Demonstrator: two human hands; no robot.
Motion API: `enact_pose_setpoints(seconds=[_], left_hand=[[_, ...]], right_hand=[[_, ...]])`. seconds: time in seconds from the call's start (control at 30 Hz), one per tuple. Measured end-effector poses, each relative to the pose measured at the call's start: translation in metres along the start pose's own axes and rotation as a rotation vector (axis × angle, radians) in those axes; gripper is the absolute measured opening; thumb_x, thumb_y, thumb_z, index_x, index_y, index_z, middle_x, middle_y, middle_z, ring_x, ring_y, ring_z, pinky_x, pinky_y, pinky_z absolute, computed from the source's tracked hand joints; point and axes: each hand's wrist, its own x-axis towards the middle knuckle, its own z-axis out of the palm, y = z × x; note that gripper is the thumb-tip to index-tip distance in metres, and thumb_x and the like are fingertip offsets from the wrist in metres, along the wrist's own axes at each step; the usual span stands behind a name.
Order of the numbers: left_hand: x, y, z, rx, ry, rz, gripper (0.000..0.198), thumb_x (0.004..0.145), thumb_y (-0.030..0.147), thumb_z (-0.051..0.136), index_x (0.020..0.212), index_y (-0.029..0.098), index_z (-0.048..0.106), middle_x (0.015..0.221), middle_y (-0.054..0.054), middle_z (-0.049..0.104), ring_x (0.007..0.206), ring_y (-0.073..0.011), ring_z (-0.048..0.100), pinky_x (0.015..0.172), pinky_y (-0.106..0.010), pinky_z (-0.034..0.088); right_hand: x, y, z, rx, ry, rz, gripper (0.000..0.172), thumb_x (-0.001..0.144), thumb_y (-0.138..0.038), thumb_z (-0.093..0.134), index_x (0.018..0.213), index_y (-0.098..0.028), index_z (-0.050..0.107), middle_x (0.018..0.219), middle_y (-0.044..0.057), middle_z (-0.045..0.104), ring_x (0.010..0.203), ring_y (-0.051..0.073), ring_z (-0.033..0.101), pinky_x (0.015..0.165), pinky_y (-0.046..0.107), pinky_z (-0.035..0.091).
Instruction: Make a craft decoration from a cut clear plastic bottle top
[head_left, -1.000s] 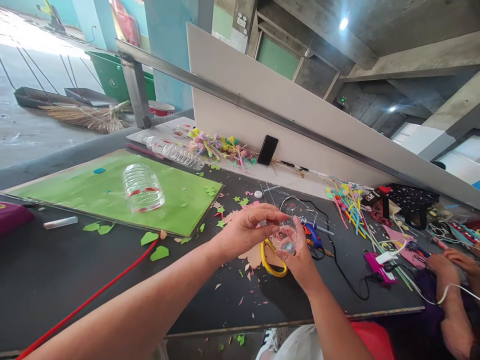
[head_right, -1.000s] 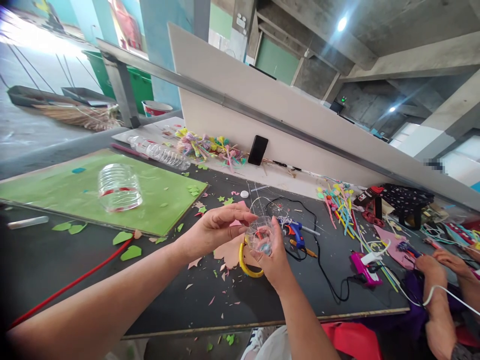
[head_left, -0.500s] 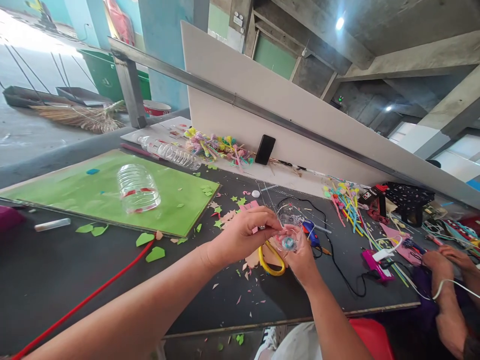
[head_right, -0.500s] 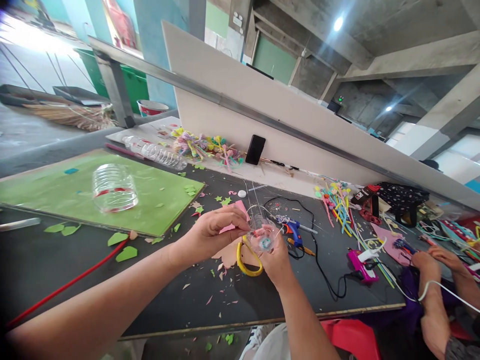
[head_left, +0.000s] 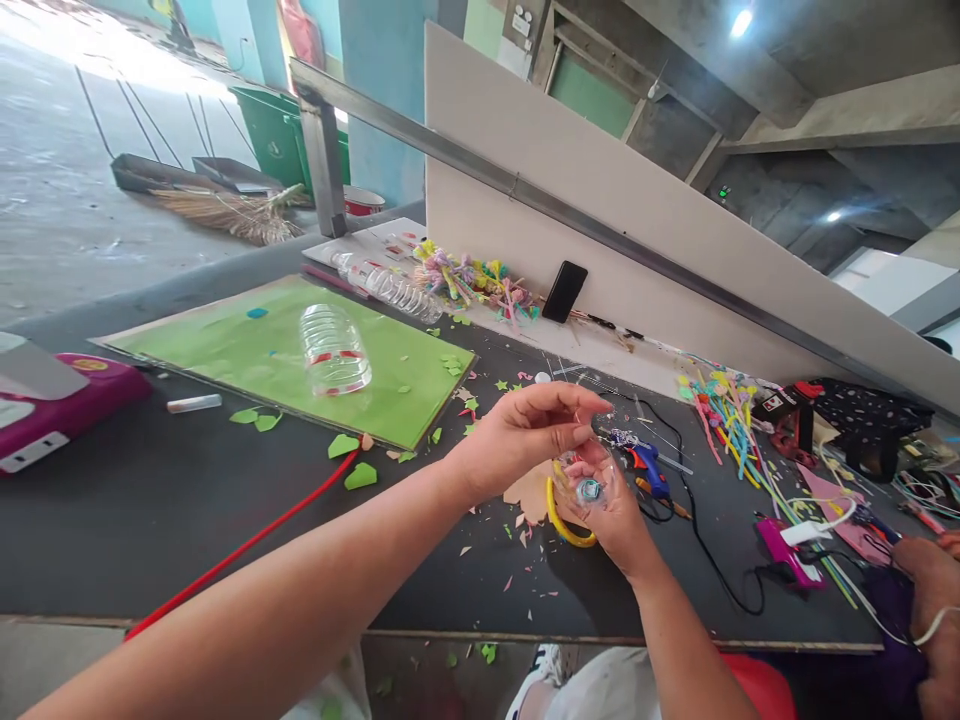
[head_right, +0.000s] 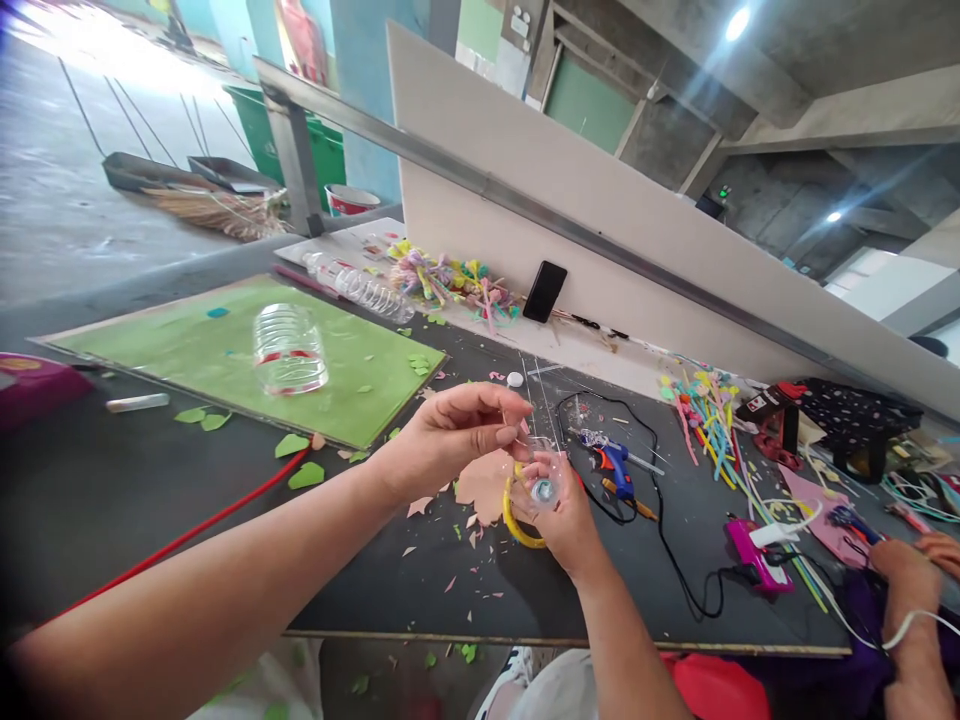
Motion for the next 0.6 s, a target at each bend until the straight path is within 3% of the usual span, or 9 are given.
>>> enact_pose_setpoints(seconds=[0.23, 0.4, 0.5, 0.6], left_hand=[[0.015, 0.008, -0.017, -0.094, 0.332, 0.073, 0.021, 0.078, 0.019, 0.075, 0.098, 0.017, 0.07, 0.074, 0.0, 0.067, 0.071, -0.0129, 0.07, 0.072, -0.024, 0.057], [0.022, 0.014, -0.027, -0.04, 0.498, 0.1, 0.023, 0.072, 0.021, 0.076, 0.093, 0.016, 0.068, 0.074, 0.002, 0.066, 0.069, -0.0122, 0.069, 0.075, -0.027, 0.058], [0.024, 0.005, -0.04, 0.242, 0.617, -0.003, 0.022, 0.073, 0.023, 0.071, 0.094, 0.016, 0.065, 0.068, 0.003, 0.062, 0.059, -0.0125, 0.065, 0.066, -0.027, 0.056], [0.023, -0.011, -0.052, 0.831, 0.563, -0.29, 0.023, 0.074, 0.021, 0.065, 0.097, 0.018, 0.067, 0.055, 0.005, 0.054, 0.046, -0.0135, 0.055, 0.053, -0.026, 0.047]], right_hand=[[-0.007, 0.0, -0.013, 0.257, -0.053, 0.005, 0.053, 0.072, -0.03, 0.084, 0.117, -0.03, 0.057, 0.094, -0.001, 0.062, 0.098, 0.019, 0.059, 0.097, 0.036, 0.045], [-0.008, -0.002, -0.017, 0.429, 0.027, 0.112, 0.048, 0.07, -0.028, 0.084, 0.112, -0.03, 0.061, 0.095, -0.001, 0.064, 0.092, 0.017, 0.062, 0.086, 0.031, 0.05], [-0.007, -0.005, -0.017, 0.494, 0.071, 0.179, 0.048, 0.068, -0.027, 0.085, 0.11, -0.03, 0.061, 0.096, -0.002, 0.065, 0.086, 0.015, 0.064, 0.078, 0.028, 0.052], [-0.006, -0.004, -0.017, 0.461, 0.105, 0.187, 0.05, 0.067, -0.028, 0.086, 0.111, -0.028, 0.061, 0.102, -0.001, 0.067, 0.09, 0.017, 0.065, 0.08, 0.03, 0.052]])
